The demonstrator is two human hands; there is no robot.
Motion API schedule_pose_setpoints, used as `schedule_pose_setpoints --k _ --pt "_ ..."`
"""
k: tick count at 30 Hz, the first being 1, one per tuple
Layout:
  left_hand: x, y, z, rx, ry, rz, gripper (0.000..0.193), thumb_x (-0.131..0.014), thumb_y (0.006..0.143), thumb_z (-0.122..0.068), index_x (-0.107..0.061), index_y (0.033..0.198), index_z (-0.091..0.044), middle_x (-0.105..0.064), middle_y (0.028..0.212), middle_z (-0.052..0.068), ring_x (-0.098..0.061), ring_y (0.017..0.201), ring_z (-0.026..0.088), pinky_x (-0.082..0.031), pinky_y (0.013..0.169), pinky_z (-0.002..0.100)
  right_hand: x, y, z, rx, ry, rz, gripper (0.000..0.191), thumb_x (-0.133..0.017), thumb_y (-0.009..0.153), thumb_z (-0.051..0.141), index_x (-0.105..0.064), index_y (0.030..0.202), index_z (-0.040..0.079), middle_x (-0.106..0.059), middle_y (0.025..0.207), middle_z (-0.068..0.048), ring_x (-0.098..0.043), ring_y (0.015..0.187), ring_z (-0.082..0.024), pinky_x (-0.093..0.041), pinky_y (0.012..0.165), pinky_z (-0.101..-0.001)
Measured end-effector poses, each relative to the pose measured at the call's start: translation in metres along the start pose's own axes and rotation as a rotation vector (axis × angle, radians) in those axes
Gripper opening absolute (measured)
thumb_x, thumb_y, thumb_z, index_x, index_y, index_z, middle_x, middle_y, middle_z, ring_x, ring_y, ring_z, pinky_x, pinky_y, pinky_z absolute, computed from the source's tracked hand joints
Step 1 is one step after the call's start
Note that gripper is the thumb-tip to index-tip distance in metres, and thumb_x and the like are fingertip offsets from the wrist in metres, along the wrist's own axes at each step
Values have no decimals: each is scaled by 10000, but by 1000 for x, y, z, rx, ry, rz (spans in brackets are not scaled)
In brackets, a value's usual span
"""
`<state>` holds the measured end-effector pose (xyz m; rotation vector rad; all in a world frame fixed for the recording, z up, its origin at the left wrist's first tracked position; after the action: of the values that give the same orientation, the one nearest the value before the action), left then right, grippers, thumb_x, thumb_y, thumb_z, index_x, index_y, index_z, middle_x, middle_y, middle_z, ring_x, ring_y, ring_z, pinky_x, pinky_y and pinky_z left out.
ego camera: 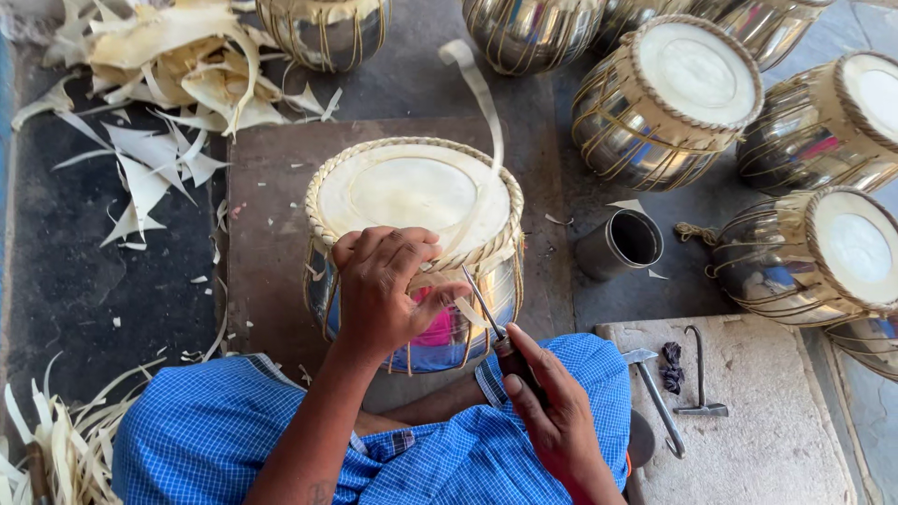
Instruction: The person sits on the floor and weaves leather straps into the braided rim of a drum using a wooden-handled metal tool to pull and tighten the material.
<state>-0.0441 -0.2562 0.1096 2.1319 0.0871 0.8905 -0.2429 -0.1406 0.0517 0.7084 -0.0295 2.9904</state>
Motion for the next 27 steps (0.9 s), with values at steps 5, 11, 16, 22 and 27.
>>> schedule_pose_setpoints --k 5,11,16,22,27 --pt "-3 -2 5 4 17 9 514 -708 889 -639 -681 1026 -144 -737 1139 -9 -625 1086 208 -329 1033 421 -3 -1 22 168 -180 -59 579 -719 864 77 -590 1428 106 -657 1060 -97 -692 904 -193 -572 753 -292" --pt "-7 -3 7 -2 31 18 540 -683 890 -658 -687 1063 -146 -737 1141 -7 -615 1098 207 -307 1045 417 2 0 30 169 -328 -97 606 -773 805 82 -635 1388 168 -660 1012 -69 -670 864 -182 -563 729 -304" --pt "-8 -2 6 21 32 -8 568 -672 867 -691 -704 1010 -142 -747 1045 -10 -617 1002 184 -305 983 409 6 5 29 105 -303 -40 607 -771 796 80 -643 1380 179 -651 963 -64 -679 833 -176 -564 705 -307" --pt "-6 -2 8 40 43 -36 538 -675 876 -674 -706 958 -144 -745 975 -18 -599 904 180 -313 932 410 -7 14 4 227 -36 -48 596 -800 822 74 -635 1393 122 -653 1021 -80 -657 912 -181 -529 778 -289" --pt "-2 -5 9 42 64 -65 506 -693 887 -646 -704 962 -146 -740 980 -18 -602 904 184 -318 922 413 -13 13 -11 231 -49 -101 556 -790 839 73 -657 1378 110 -641 1061 -68 -681 927 -141 -571 792 -258"
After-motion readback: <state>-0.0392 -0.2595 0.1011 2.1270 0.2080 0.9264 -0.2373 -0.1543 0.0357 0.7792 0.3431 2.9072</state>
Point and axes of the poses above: each hand's wrist, its own y-axis towards the middle knuckle, its own x-axis out of the back of the hand, z = x × y, the point moved 8 cm from there along y, towards the middle knuckle
